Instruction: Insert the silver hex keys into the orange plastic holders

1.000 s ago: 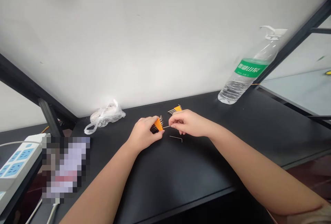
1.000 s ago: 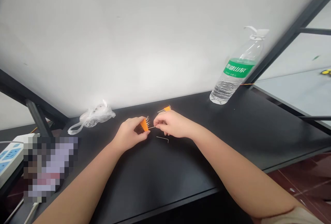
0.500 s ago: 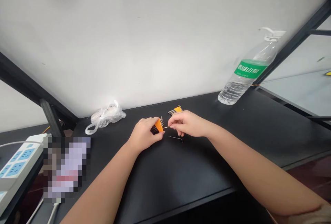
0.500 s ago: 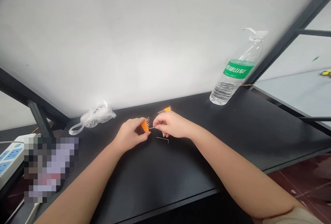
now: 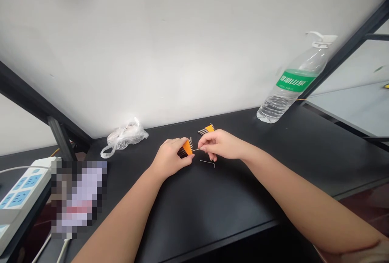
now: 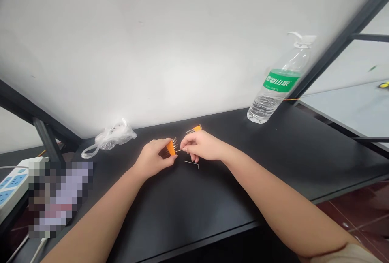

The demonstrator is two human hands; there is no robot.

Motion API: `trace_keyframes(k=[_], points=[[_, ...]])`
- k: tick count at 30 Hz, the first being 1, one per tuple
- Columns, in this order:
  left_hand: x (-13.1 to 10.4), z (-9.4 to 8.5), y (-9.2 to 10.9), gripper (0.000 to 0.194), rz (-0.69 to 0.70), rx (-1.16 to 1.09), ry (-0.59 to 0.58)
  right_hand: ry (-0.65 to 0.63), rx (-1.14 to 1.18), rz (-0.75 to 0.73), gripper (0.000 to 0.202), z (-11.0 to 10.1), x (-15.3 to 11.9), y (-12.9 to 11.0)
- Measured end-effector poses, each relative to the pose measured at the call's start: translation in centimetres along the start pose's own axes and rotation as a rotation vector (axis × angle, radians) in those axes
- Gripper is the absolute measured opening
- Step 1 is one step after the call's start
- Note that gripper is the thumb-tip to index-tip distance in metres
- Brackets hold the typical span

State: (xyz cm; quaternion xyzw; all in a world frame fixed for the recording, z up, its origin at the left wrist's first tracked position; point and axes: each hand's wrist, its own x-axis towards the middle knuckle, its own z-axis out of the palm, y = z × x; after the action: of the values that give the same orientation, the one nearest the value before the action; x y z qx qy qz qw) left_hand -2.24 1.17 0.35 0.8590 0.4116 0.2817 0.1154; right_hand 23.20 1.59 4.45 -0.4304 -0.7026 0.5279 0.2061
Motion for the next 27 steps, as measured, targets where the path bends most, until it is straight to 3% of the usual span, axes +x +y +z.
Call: trace_keyframes(k=[9, 15, 18, 21, 27], points=[[0.1, -0.2, 0.3, 0.039, 0.019, -0.008, -0.016, 0.120, -0.015, -0.079, 0.017, 1.3, 0.0, -0.4], [0.2, -0.2, 0.3, 0.041, -0.033, -0.025, 0.033, 0.173, 0.201, -0.120, 0.024, 2.3, 0.8, 0.3], [0.3, -0.3, 0.7, 0.030, -0.036, -0.046, 0.019, 0.163, 0.236, -0.133, 0.023, 3.0, 1.1, 0.3], [0.4, -0.4, 1.0, 0.022, -0.048, -0.066, 0.006, 0.174, 0.180, -0.146, 0.019, 3.5, 0.9, 0.0], [0.3, -0.3, 0.5, 0.034, -0.102, -0.088, 0.082, 0.232, -0.092, -0.150, 0.016, 3.3, 0.6, 0.0]])
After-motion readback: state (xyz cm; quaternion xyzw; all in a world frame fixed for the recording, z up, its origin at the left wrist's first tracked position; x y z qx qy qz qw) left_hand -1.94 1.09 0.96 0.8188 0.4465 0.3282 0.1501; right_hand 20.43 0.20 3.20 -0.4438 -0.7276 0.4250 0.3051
